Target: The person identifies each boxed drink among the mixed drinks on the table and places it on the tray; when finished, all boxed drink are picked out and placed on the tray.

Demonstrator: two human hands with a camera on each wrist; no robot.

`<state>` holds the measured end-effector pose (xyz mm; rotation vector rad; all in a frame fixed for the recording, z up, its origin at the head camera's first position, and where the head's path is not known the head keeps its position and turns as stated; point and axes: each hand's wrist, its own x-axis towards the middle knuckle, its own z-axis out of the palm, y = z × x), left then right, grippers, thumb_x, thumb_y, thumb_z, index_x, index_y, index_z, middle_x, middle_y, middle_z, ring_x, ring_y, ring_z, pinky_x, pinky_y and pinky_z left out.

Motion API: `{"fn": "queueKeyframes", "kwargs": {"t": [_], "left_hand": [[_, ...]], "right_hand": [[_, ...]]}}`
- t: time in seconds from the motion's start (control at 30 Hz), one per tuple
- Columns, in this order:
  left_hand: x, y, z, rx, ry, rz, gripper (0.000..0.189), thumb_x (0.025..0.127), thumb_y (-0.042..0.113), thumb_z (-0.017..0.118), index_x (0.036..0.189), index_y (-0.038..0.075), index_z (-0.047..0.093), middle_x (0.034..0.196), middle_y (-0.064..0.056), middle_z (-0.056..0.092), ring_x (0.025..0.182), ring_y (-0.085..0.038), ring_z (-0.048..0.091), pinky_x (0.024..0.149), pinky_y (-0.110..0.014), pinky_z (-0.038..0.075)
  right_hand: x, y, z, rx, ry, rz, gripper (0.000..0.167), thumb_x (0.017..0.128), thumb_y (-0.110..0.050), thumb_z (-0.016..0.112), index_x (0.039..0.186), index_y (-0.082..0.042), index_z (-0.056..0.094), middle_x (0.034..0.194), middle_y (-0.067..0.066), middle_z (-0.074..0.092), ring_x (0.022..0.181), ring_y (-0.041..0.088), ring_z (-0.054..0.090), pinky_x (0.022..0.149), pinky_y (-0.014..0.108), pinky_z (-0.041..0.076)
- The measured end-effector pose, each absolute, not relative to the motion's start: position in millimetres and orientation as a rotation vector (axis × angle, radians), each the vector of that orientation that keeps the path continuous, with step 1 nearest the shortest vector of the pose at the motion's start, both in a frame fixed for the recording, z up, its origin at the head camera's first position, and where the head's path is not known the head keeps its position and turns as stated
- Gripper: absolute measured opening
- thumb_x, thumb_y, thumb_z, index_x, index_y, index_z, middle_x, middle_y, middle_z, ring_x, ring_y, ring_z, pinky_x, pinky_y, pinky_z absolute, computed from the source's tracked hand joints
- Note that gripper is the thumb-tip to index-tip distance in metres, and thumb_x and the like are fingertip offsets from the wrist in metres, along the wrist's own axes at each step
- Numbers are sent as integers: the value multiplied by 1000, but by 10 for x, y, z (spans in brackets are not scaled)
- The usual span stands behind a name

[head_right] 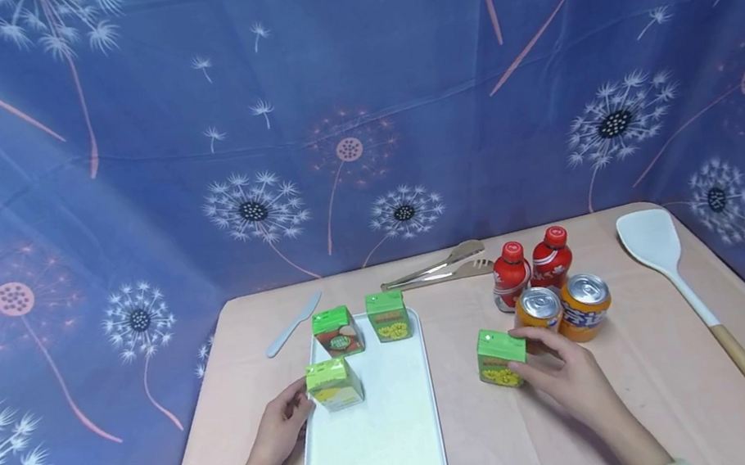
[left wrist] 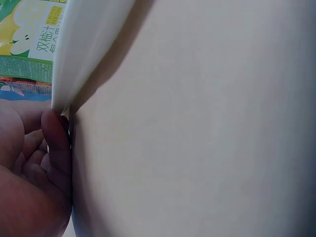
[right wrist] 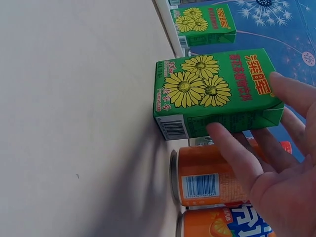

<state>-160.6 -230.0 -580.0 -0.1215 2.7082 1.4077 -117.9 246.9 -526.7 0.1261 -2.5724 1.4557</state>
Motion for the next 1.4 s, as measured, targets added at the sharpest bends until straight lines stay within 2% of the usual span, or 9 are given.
{"fn": "queueKeyframes", "kwargs": {"t": [0.3,0.5,0.6,0.77,0.87,1.03,1.1,1.3,1.4], "left_hand": [[-1616,-2311,-5814,-101,2721,1378,44,108,26,60,151,19,57,118,6,69,111,-17,57,103,-47,49],[-1626,-2313,-5829,-101,2720,1374,43,108,27,59,151,20,57,119,7,68,110,-17,57,102,-47,49],[-1622,-2310,-5833,-105,2718,1382,43,108,27,59,150,20,58,124,5,69,114,-19,58,104,-49,49],[-1614,-2303,-5825,-111,2713,1399,43,108,27,60,150,19,58,143,-3,63,138,-30,52,114,-56,40],[-1614,-2295,-5818,-114,2708,1407,44,107,26,60,150,19,58,147,-5,60,144,-33,46,116,-57,37],[-1620,-2284,-5818,-122,2712,1401,44,107,26,60,151,18,57,148,-7,59,145,-34,44,116,-57,37],[-1621,-2284,-5819,-127,2714,1398,44,107,25,60,151,18,57,150,-7,58,146,-34,43,116,-57,37],[-1617,-2282,-5817,-122,2717,1402,44,107,24,61,150,17,58,150,-8,58,146,-34,43,116,-57,37],[-1614,-2283,-5816,-116,2716,1406,44,107,24,61,150,17,58,149,-7,59,146,-34,44,116,-57,37]], "right_hand": [[-1185,2451,-5311,102,-2571,1451,50,92,-23,84,136,-10,65,139,9,64,114,-14,49,102,65,47],[-1183,2449,-5314,92,-2566,1471,51,92,-24,84,137,-10,64,141,8,63,115,-14,48,103,67,46],[-1184,2450,-5314,88,-2570,1470,52,92,-25,84,137,-10,64,141,8,63,117,-16,46,103,65,47],[-1186,2447,-5308,78,-2582,1459,52,92,-25,84,138,-10,64,141,8,63,117,-17,44,103,62,48],[-1186,2445,-5301,64,-2589,1460,52,92,-25,84,138,-10,64,141,8,63,120,-6,50,103,62,48],[-1188,2437,-5287,51,-2592,1471,53,91,-23,85,138,-11,63,141,11,62,129,32,56,103,66,46],[-1188,2433,-5287,47,-2589,1476,54,91,-22,85,139,-11,63,141,11,62,129,39,55,103,68,46],[-1180,2418,-5295,3,-2592,1463,55,90,-28,86,140,-15,64,138,9,65,122,36,61,101,70,44],[-1175,2409,-5299,-21,-2589,1444,56,90,-29,86,139,-16,65,136,8,67,119,29,62,100,71,45]]}}
